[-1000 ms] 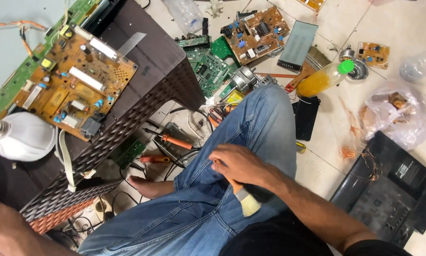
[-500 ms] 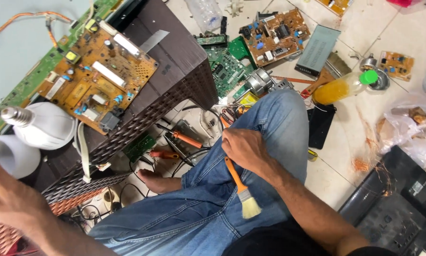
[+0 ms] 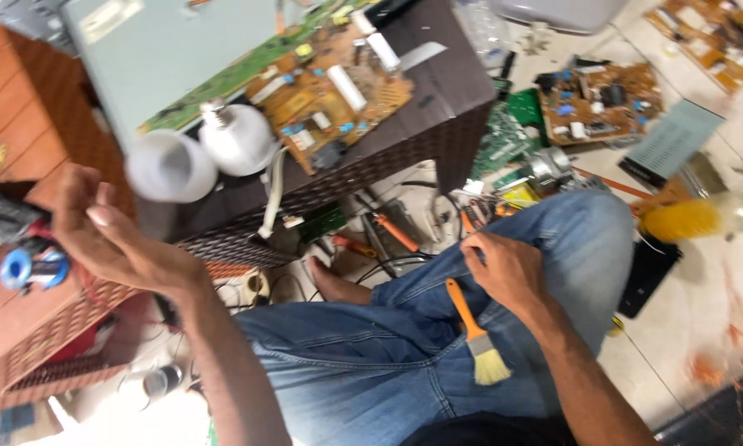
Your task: Cleaning the interior of an LED bulb's plastic diffuser using a small brush and inspecting the components.
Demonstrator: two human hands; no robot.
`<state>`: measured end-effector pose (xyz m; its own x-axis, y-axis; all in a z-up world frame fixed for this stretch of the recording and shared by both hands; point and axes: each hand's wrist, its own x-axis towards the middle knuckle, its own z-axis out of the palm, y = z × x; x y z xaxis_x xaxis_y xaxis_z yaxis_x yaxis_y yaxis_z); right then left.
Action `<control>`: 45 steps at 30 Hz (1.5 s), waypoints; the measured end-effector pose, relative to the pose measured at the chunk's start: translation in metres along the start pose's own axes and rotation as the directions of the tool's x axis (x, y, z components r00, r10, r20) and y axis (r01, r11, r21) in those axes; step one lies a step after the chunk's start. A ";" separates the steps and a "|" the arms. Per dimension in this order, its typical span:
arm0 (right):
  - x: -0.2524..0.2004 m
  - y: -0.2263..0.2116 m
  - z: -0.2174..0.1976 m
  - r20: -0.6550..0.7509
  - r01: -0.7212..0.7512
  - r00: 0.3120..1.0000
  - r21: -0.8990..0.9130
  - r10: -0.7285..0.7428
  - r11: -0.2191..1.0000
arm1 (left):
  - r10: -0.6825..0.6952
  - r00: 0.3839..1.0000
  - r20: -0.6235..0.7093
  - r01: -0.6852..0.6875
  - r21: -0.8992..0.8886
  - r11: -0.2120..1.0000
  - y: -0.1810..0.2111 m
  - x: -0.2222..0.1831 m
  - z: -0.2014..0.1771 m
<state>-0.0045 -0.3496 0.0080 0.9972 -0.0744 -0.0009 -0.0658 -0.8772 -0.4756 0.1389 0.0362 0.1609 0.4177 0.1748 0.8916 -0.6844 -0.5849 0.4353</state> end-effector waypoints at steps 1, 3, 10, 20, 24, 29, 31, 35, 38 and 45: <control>-0.001 -0.003 -0.001 0.004 0.023 1.000 0.005 -0.023 1.000 | 0.006 1.000 -0.011 -0.006 0.020 1.000 0.012 -0.003 -0.003; -0.005 -0.004 -0.006 -0.014 -0.043 0.999 0.099 0.045 0.994 | -0.022 0.997 -0.069 0.026 0.054 0.998 0.038 -0.013 -0.005; 0.003 0.011 -0.007 0.066 -0.218 0.976 0.226 0.208 0.949 | -0.402 0.899 -0.174 0.345 -0.285 0.894 0.022 -0.134 -0.038; 0.039 0.084 -0.088 -0.338 -0.066 0.885 0.588 0.319 0.806 | -0.819 0.546 0.176 0.838 -0.105 0.535 0.024 -0.168 -0.032; 0.053 0.152 -0.086 -0.482 -0.223 0.783 0.374 0.394 0.900 | -0.804 0.561 0.196 0.827 -0.091 0.555 0.017 -0.174 -0.033; 0.083 0.271 -0.024 -0.334 -0.344 0.893 -0.070 0.303 0.936 | -0.813 0.549 0.193 0.833 -0.042 0.552 0.019 -0.173 -0.028; 0.092 0.292 -0.010 -0.208 -0.385 0.918 -0.262 0.338 0.885 | -0.822 0.538 0.189 0.839 -0.023 0.544 0.019 -0.174 -0.028; 0.114 0.319 -0.007 -0.013 -0.399 0.911 -0.278 0.412 0.874 | -0.798 0.561 0.220 0.795 0.125 0.594 0.013 -0.180 -0.029; 0.118 0.301 -0.026 0.164 -0.487 0.843 -0.171 0.512 0.856 | -0.786 0.563 0.255 0.771 0.180 0.610 0.006 -0.185 -0.029; 0.125 0.323 -0.020 0.269 -0.406 0.822 -0.342 0.502 0.847 | -0.765 0.563 0.312 0.715 0.281 0.640 0.003 -0.185 -0.024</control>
<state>0.0983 -0.6519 -0.1279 0.7957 -0.3744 -0.4761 -0.4729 -0.8752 -0.1021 0.0454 0.0206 0.0007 0.9455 0.2986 0.1299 0.0280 -0.4718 0.8812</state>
